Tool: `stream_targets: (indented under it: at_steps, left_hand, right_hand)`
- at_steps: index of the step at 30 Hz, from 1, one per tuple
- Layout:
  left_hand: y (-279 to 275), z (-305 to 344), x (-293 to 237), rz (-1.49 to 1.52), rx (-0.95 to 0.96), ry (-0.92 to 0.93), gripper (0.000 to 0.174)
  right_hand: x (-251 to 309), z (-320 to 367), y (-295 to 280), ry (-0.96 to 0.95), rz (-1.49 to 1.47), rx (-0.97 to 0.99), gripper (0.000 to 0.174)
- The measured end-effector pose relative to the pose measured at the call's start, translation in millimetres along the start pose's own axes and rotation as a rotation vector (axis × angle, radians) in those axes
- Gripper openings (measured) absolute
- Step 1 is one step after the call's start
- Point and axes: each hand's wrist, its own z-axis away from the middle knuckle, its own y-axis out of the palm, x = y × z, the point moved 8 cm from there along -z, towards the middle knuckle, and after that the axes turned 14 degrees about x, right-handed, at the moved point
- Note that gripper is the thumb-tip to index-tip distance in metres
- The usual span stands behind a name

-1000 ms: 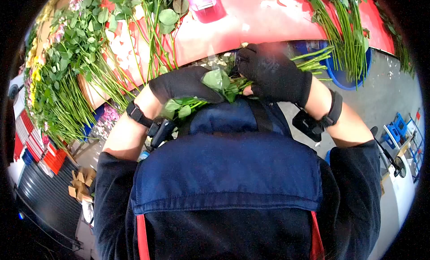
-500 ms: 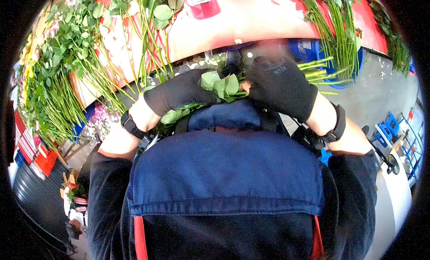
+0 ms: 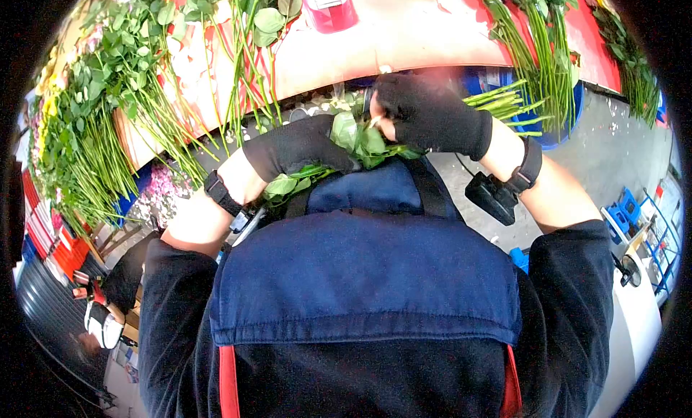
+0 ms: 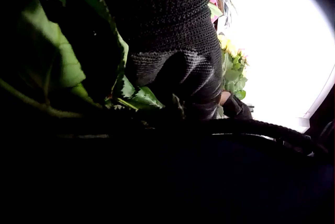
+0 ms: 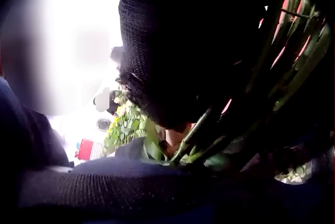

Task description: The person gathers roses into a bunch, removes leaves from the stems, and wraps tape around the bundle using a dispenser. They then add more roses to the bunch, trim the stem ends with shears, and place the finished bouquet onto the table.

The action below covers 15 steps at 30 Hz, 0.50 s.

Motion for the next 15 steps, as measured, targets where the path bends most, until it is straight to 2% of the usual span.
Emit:
stream_targets:
  at_steps: [2,5,6,9,13,15]
  left_hand:
    - [0.1,0.5,-1.0,-0.040,-0.012,-0.018,0.052]
    - [-8.9,-0.4,11.5,-0.138,-0.054,-0.075,0.050]
    - [-10.4,-0.8,13.8,-0.153,-0.062,-0.076,0.051]
    - [-8.0,-4.2,10.3,-0.259,-0.063,-0.124,0.051]
    - [-10.4,-4.3,13.1,-0.360,-0.105,-0.097,0.049]
    - [-21.0,-0.9,23.3,-0.484,-0.165,-0.120,0.048]
  right_hand:
    - [-10.8,3.0,-8.5,0.083,-0.157,-0.115,0.021]
    - [-27.2,5.0,-22.1,0.323,-0.202,-0.172,0.024]
    - [-22.8,5.7,-25.8,0.179,0.049,-0.261,0.025]
    - [13.9,13.7,-42.8,-0.053,0.268,-0.522,0.025]
    - [50.6,32.5,-40.3,-0.077,0.046,-0.395,0.019]
    - [67.8,57.4,-32.1,-0.032,-0.199,-0.224,0.015]
